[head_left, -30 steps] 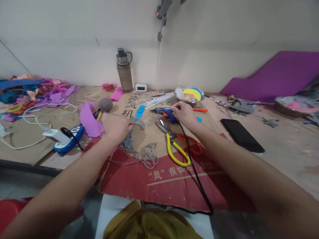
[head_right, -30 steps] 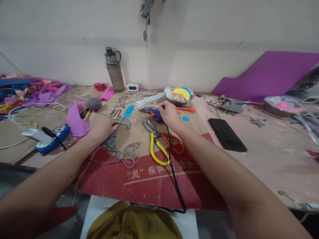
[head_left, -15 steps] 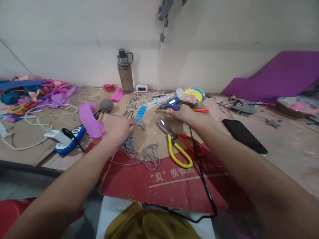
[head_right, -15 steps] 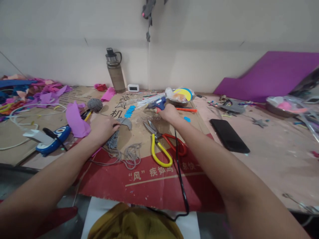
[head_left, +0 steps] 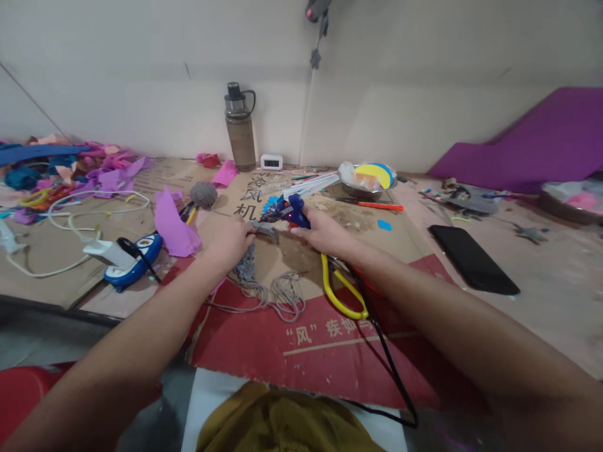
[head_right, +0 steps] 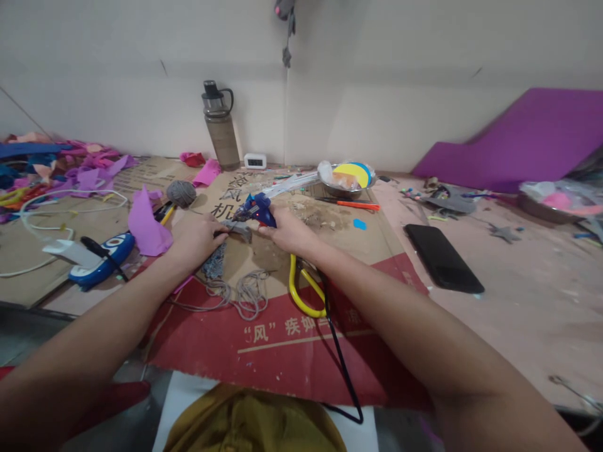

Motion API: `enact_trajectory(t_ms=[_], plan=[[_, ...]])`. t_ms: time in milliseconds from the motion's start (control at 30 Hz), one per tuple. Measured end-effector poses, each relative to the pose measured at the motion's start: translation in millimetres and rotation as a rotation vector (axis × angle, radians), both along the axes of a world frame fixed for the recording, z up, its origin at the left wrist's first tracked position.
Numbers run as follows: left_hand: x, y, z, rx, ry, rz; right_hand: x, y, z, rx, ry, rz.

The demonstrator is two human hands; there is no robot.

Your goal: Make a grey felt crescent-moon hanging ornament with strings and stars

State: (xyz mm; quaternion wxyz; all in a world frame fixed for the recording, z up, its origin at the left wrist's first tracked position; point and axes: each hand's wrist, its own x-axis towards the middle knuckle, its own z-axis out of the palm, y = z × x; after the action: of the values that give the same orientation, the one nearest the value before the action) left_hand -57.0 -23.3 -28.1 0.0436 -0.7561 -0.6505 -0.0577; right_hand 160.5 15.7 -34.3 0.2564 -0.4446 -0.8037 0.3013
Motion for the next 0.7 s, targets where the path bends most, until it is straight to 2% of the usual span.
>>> enact_trajectory(t_ms=[400,700], plan=[[5.2,-1.8,6.5,-0.042,0.005,-0.011,-3.7,5.9,-8.1,0.073,-0.144,0.003],[9.4,-5.4,13.1,-0.075,0.048,0.027,-8.4,2.5,0.4,0.102,-0.249,-0.060]])
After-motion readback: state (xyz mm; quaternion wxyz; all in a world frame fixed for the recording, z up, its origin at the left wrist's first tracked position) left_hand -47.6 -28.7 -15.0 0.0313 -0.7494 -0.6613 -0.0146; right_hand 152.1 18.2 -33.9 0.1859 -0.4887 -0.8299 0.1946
